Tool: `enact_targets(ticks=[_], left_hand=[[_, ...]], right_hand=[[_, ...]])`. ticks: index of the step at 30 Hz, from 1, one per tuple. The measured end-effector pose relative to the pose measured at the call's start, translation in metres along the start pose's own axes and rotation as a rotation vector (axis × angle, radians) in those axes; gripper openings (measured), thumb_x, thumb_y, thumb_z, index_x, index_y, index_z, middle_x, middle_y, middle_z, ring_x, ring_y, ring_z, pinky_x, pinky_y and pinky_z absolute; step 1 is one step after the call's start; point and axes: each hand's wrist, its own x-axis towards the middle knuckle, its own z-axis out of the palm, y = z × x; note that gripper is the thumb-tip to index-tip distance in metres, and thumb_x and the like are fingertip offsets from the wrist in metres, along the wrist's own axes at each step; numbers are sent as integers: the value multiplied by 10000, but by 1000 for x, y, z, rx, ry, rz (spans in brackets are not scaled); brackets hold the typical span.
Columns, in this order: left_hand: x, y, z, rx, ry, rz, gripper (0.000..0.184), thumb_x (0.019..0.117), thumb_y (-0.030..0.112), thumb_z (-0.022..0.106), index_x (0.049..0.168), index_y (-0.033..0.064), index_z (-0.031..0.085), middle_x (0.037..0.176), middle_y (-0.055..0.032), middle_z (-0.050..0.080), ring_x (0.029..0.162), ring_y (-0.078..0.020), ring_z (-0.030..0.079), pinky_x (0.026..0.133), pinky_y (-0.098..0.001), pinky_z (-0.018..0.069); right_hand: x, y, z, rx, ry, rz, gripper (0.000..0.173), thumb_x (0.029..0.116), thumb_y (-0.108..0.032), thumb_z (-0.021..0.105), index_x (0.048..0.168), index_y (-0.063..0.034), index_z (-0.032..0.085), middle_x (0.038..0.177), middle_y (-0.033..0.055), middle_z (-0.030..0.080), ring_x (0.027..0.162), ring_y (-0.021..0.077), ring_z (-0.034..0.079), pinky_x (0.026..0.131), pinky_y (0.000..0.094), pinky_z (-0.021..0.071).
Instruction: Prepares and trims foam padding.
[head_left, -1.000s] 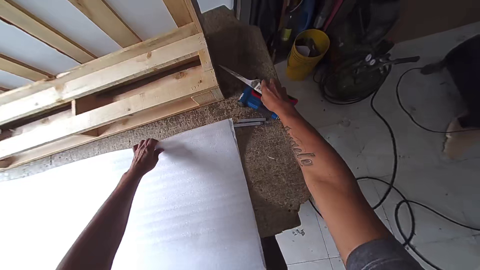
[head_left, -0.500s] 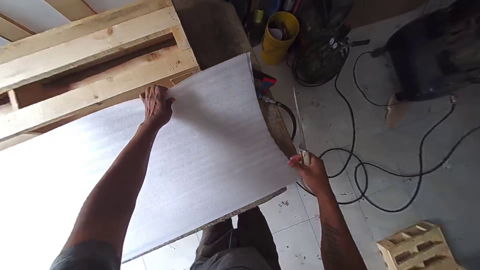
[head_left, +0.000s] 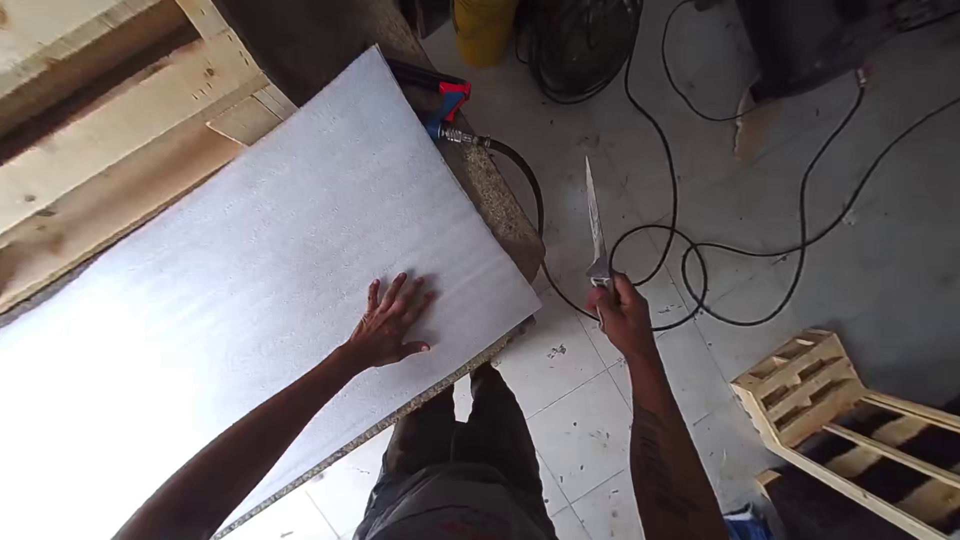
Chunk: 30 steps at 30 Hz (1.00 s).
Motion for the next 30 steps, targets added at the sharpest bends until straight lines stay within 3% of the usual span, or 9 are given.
enact_targets(ticks=[2,4,6,8,10,13,19,26,30], left_hand=[[8,-6,15,61,50,12,995,855,904,277,1626,275,295,1691,-117,267,1552,-457,179,1130,-810,126],[10,-4,19,91,64,-3,1013,850,910,271,1625,257,297,1698,-93,256,1562,-433,168,1140,-797,123],[11,-5,20,108,56,-9,1026,853,906,273,1626,233,298,1708,-84,232,1576,-407,131,1163,-774,96],[10,-5,20,124,53,-10,1023,863,892,272,1617,202,325,1707,-93,232,1581,-398,112,1180,-759,71],[11,-6,20,138,47,-9,1027,866,887,268,1609,181,340,1709,-103,220,1586,-388,95,1187,-748,53],[11,-4,18,149,10,-20,1043,854,889,263,1612,177,333,1711,-111,207,1586,-394,84,1184,-751,44],[12,-4,19,165,23,-18,1034,848,880,283,1613,187,329,1707,-117,218,1582,-412,86,1183,-754,53],[14,-4,19,152,44,-20,1028,828,882,348,1586,189,382,1696,-118,253,1578,-408,116,1198,-730,44],[12,0,17,139,59,-9,1026,833,889,322,1592,199,370,1689,-128,270,1568,-435,136,1187,-737,57]], right_hand=[[2,25,-45,-161,-103,-45,401,1028,-333,572,1263,-25,675,1131,114,690,963,132,649,858,317,547],[11,48,-83,-320,-236,-38,400,1037,-339,539,1327,-109,688,1220,158,685,1101,222,662,970,437,534],[24,66,-108,-412,-292,-49,449,1049,-435,496,1310,-137,707,1102,140,732,946,221,701,854,473,567],[42,76,-123,-506,-312,-106,518,1009,-565,533,1108,-122,781,903,130,737,770,256,683,706,540,536],[68,71,-122,-601,-403,-178,541,964,-615,551,1007,-140,807,849,125,729,749,314,689,658,625,502],[100,61,-85,-572,-554,-367,507,955,-596,528,928,-180,818,799,62,726,719,261,691,628,580,507],[99,33,29,-402,-738,-622,375,962,-542,561,873,-263,797,765,-24,704,690,185,676,582,477,508],[68,89,-57,-384,-485,-455,388,988,-489,618,978,-154,815,890,76,756,717,208,696,628,476,544],[41,65,-19,-366,-435,-447,349,998,-472,625,987,-180,815,900,70,759,745,205,702,643,457,543]])
